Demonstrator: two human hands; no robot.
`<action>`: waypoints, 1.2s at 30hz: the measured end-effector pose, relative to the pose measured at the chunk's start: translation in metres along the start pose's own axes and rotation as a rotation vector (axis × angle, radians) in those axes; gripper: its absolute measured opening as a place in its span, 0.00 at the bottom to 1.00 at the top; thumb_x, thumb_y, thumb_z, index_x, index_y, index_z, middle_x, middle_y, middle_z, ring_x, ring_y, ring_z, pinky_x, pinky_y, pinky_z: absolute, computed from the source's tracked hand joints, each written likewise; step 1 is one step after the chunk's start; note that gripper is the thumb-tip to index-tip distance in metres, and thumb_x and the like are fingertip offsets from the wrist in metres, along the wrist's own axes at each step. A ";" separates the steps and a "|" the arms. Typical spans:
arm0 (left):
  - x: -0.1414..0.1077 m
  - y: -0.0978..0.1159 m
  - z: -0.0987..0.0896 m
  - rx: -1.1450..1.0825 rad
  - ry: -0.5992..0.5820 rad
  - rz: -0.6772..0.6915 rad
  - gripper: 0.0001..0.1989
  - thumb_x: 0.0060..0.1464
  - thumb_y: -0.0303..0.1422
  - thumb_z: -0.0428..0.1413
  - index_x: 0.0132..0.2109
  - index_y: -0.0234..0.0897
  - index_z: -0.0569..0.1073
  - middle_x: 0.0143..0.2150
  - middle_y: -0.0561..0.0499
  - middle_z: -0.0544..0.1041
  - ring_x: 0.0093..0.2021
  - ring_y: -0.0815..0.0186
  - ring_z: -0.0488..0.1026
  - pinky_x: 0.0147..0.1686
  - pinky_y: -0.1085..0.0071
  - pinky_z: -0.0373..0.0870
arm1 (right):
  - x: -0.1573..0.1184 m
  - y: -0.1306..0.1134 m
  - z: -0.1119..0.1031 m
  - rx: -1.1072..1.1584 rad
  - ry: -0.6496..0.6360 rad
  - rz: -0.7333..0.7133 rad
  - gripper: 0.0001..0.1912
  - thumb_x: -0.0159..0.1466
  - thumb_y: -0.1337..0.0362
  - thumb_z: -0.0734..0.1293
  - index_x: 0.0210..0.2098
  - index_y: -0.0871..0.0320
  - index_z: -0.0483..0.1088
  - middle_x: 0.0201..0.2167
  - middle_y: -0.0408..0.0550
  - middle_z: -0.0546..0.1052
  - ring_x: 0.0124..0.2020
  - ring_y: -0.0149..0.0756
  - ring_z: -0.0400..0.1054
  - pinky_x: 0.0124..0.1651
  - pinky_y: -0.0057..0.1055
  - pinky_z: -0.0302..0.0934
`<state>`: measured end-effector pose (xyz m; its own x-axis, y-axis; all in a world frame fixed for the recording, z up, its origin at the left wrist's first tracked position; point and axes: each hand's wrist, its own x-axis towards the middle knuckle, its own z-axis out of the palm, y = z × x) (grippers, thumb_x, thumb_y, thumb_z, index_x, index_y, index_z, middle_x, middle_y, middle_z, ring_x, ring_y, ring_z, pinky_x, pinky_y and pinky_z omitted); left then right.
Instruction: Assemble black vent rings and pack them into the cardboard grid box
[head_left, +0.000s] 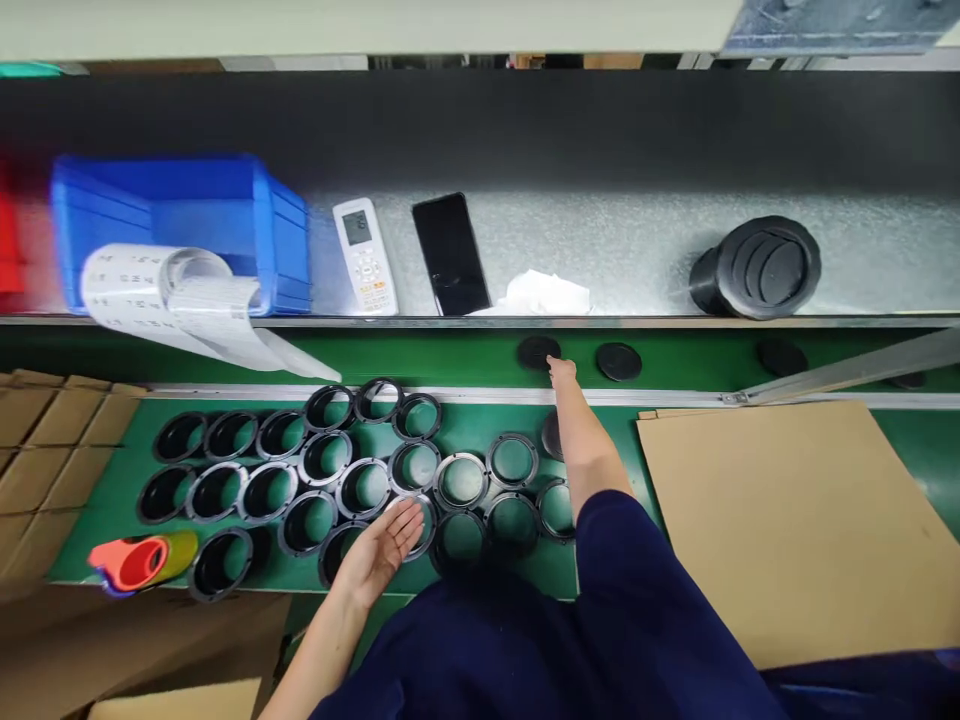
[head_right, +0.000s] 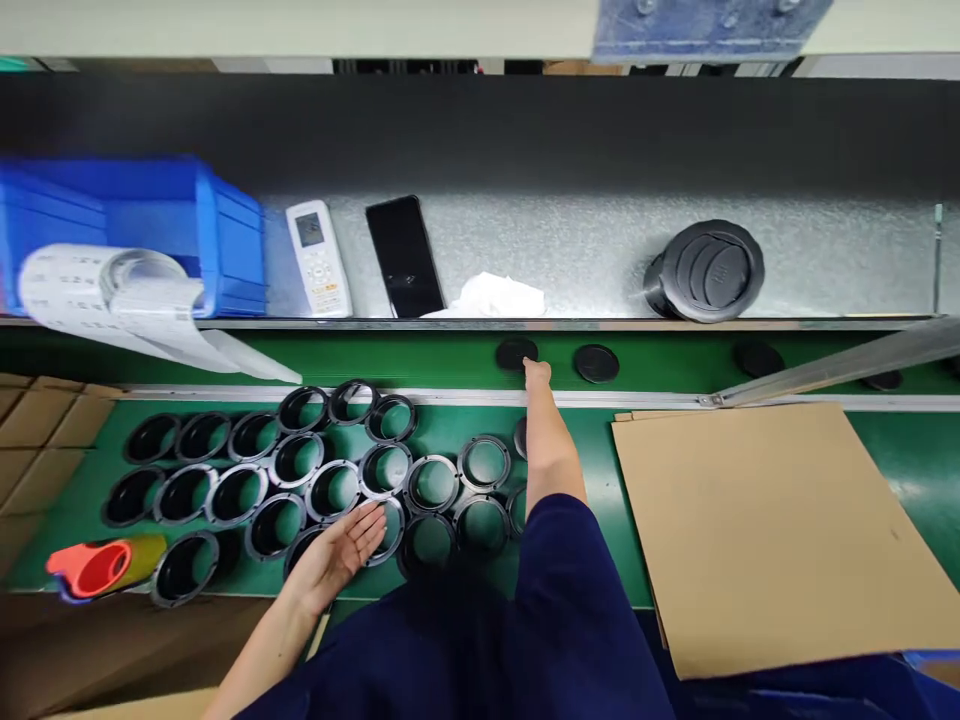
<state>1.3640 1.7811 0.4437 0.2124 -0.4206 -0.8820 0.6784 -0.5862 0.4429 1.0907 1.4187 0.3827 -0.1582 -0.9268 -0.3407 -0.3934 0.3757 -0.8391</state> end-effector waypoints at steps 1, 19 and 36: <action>-0.001 0.001 0.006 -0.016 -0.011 0.003 0.11 0.64 0.29 0.53 0.48 0.44 0.79 0.57 0.43 0.80 0.68 0.57 0.70 0.68 0.61 0.69 | -0.009 -0.004 0.013 0.072 -0.044 0.026 0.12 0.67 0.56 0.69 0.35 0.59 0.68 0.24 0.45 0.72 0.31 0.35 0.71 0.41 0.35 0.74; -0.040 0.011 0.052 -0.413 -0.552 0.157 0.29 0.70 0.54 0.44 0.55 0.35 0.77 0.50 0.43 0.83 0.55 0.55 0.78 0.61 0.54 0.72 | -0.284 0.017 0.034 -0.150 -0.424 -0.860 0.23 0.73 0.47 0.61 0.59 0.49 0.75 0.63 0.55 0.66 0.65 0.51 0.58 0.71 0.54 0.55; -0.070 -0.004 0.046 -0.281 -0.777 0.115 0.39 0.65 0.61 0.43 0.62 0.32 0.72 0.59 0.31 0.77 0.63 0.37 0.71 0.58 0.30 0.66 | -0.313 0.006 -0.001 0.068 -0.449 -0.680 0.42 0.73 0.36 0.44 0.55 0.52 0.79 0.57 0.53 0.71 0.64 0.44 0.63 0.71 0.45 0.57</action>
<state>1.3137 1.7809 0.5110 -0.1852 -0.8856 -0.4258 0.8544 -0.3592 0.3755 1.1368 1.7113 0.4851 0.4790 -0.8686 0.1267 -0.2144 -0.2557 -0.9427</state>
